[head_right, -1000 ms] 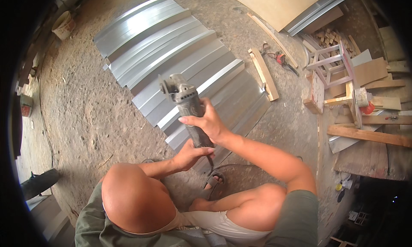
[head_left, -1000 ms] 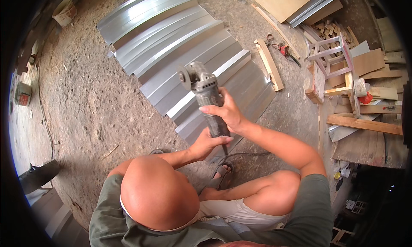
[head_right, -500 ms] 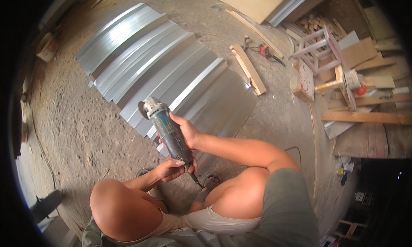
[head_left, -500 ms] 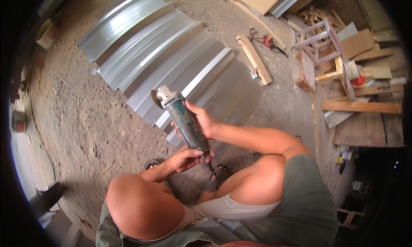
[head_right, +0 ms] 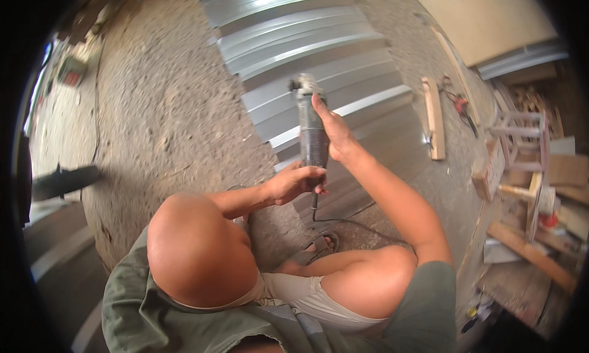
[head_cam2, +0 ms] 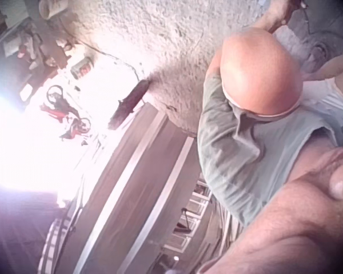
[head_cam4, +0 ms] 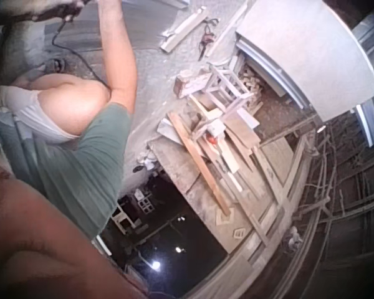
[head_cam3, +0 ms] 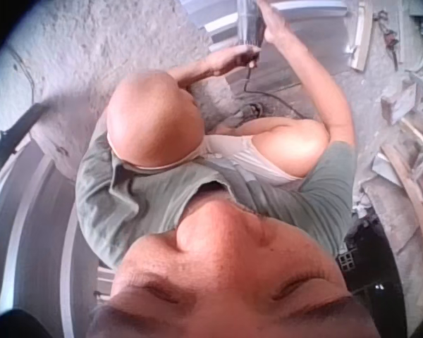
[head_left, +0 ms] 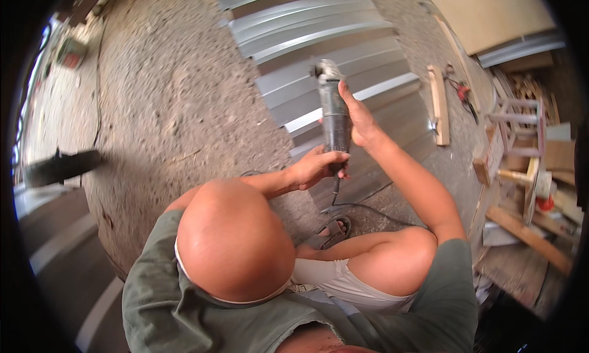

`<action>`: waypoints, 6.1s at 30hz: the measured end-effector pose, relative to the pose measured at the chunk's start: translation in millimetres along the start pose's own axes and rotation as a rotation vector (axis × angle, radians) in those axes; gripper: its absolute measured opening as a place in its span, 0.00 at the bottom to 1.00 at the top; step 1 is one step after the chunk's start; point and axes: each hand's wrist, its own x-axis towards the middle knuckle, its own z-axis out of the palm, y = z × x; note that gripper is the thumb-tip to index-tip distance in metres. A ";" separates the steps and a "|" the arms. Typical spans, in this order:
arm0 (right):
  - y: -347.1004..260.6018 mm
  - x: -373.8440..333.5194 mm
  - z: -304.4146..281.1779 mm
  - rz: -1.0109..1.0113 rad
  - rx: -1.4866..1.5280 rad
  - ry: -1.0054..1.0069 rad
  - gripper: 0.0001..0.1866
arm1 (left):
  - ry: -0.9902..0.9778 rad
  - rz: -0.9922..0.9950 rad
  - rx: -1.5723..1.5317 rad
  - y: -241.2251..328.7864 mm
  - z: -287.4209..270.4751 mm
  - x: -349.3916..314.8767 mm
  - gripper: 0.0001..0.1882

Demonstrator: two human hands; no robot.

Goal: The person cuts a corrugated metal sheet using an angle grinder while sitting on the ground.

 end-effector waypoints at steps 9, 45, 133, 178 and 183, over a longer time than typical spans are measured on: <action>3.9 -43.6 10.1 0.145 -0.364 -0.034 0.29 | -0.349 -0.504 1.071 43.4 -52.1 -45.7 0.27; 36.3 -41.8 6.4 0.390 -0.552 -0.061 0.29 | 1.060 0.256 1.530 123.1 -201.9 -10.6 0.31; 52.1 -34.0 -1.0 0.313 -0.561 -0.113 0.26 | 0.933 0.480 2.071 106.2 -238.1 -16.9 0.46; 60.6 -26.1 -6.3 0.275 -0.613 -0.098 0.26 | 0.952 0.368 2.111 109.4 -228.8 -19.0 0.47; 55.7 -25.1 -1.8 0.294 -0.605 -0.103 0.26 | 0.947 0.372 2.106 109.5 -229.7 -18.8 0.47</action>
